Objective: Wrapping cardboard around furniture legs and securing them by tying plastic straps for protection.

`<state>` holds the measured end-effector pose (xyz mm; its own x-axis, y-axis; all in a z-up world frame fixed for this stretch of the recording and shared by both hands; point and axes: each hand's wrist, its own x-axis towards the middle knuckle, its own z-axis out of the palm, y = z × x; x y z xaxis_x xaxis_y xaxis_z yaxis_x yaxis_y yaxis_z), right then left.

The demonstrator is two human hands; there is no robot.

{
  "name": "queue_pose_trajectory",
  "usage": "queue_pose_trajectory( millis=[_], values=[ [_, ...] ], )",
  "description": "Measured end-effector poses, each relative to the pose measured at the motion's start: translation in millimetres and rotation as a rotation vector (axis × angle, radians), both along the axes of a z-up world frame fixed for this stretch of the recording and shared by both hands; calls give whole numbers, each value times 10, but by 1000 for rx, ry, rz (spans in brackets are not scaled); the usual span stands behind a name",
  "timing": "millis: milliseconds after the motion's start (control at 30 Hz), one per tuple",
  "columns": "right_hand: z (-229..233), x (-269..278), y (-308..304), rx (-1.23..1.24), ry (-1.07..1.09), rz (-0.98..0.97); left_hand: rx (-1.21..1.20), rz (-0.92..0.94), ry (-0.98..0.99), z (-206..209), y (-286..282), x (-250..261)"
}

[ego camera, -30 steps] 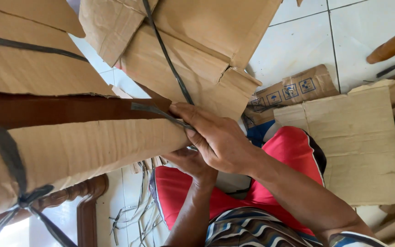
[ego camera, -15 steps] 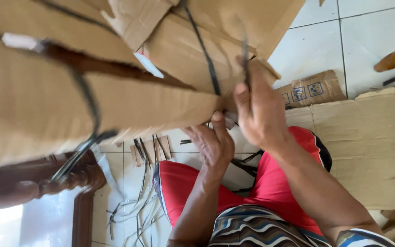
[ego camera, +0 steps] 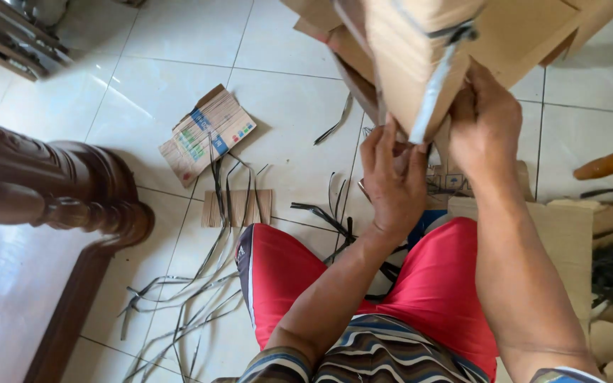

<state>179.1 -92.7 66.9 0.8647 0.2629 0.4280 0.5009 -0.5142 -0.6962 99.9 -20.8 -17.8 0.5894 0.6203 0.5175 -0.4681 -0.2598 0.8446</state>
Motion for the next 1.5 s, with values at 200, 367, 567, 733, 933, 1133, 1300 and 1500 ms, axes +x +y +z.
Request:
queue_pose_trajectory(
  millis=[200, 367, 567, 733, 933, 1133, 1300, 1500],
  values=[
    [-118, 101, 167, 157, 102, 37, -67, 84, 12, 167, 296, -76],
    [-36, 108, 209, 164, 129, 48, -504, -158, 118, 302, 603, 103],
    [23, 83, 290, 189, 180, 34, -891, -384, 157, 457, 882, 270],
    [25, 61, 284, 216, 228, 11, -957, -508, 168, 151, 962, 499],
    [85, 17, 266, 271, 282, -41, -974, -561, 206, 172, 995, 508],
    [127, -73, 213, 338, 332, -85, -1018, -454, 141, 325, 890, 240],
    [105, -479, 128, 501, 414, -121, -1202, -480, -30, 386, 728, -106],
    [-214, -929, 287, 533, 175, -132, -1007, -430, 21, 553, 402, -446]
  ],
)
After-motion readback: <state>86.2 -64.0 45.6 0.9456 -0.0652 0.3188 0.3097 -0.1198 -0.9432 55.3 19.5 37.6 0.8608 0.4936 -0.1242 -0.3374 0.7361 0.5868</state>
